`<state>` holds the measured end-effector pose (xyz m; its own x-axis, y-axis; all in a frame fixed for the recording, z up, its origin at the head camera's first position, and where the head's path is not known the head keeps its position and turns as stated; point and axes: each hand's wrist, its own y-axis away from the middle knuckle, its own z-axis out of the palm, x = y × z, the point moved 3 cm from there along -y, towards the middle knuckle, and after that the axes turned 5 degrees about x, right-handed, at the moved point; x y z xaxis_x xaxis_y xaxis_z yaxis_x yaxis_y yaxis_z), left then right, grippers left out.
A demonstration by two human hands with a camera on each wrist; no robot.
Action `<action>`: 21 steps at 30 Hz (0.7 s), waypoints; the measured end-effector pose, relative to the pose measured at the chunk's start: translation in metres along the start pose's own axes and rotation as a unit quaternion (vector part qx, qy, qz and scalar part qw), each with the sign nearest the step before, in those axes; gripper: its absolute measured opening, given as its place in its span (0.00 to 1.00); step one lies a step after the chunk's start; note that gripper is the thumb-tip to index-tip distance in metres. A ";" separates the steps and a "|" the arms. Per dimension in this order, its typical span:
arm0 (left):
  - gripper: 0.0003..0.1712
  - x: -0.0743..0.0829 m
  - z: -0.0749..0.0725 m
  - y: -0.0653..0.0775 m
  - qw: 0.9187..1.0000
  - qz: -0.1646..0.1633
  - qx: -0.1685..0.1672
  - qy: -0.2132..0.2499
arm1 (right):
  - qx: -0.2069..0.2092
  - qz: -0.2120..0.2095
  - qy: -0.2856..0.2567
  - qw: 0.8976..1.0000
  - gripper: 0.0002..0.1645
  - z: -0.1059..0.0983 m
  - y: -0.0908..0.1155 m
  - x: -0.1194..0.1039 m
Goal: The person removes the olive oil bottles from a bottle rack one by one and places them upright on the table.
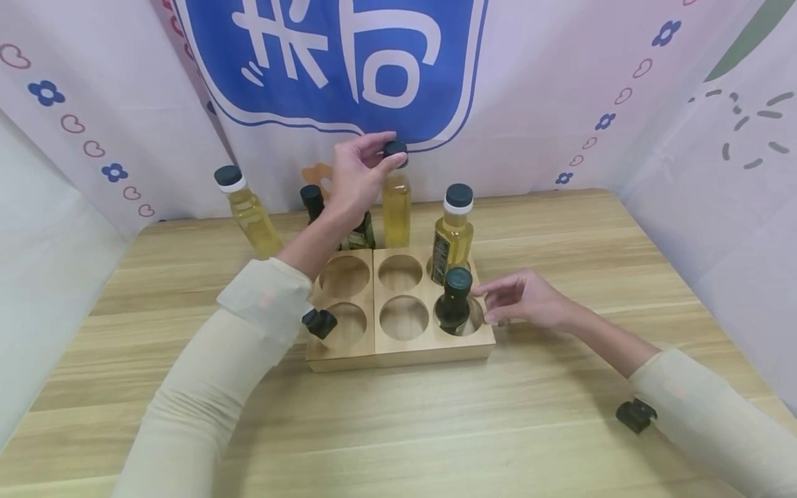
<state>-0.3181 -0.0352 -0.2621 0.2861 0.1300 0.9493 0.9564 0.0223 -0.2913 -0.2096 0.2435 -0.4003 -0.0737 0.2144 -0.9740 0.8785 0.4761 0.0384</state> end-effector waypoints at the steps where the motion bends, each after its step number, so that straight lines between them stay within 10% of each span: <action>1: 0.24 0.000 0.000 0.000 1.000 0.000 0.001 -0.005 | -0.001 -0.001 0.000 1.000 0.30 0.000 0.000 0.000; 21: 0.22 -0.008 0.000 0.001 0.999 -0.026 0.018 -0.032 | -0.001 -0.008 0.005 1.000 0.29 0.000 0.000 0.000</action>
<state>-0.3197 -0.0364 -0.2697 0.2311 0.1913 0.9539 0.9667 0.0656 -0.2473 -0.2094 0.2439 -0.4005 -0.0918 0.2150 -0.9723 0.8767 0.4805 0.0235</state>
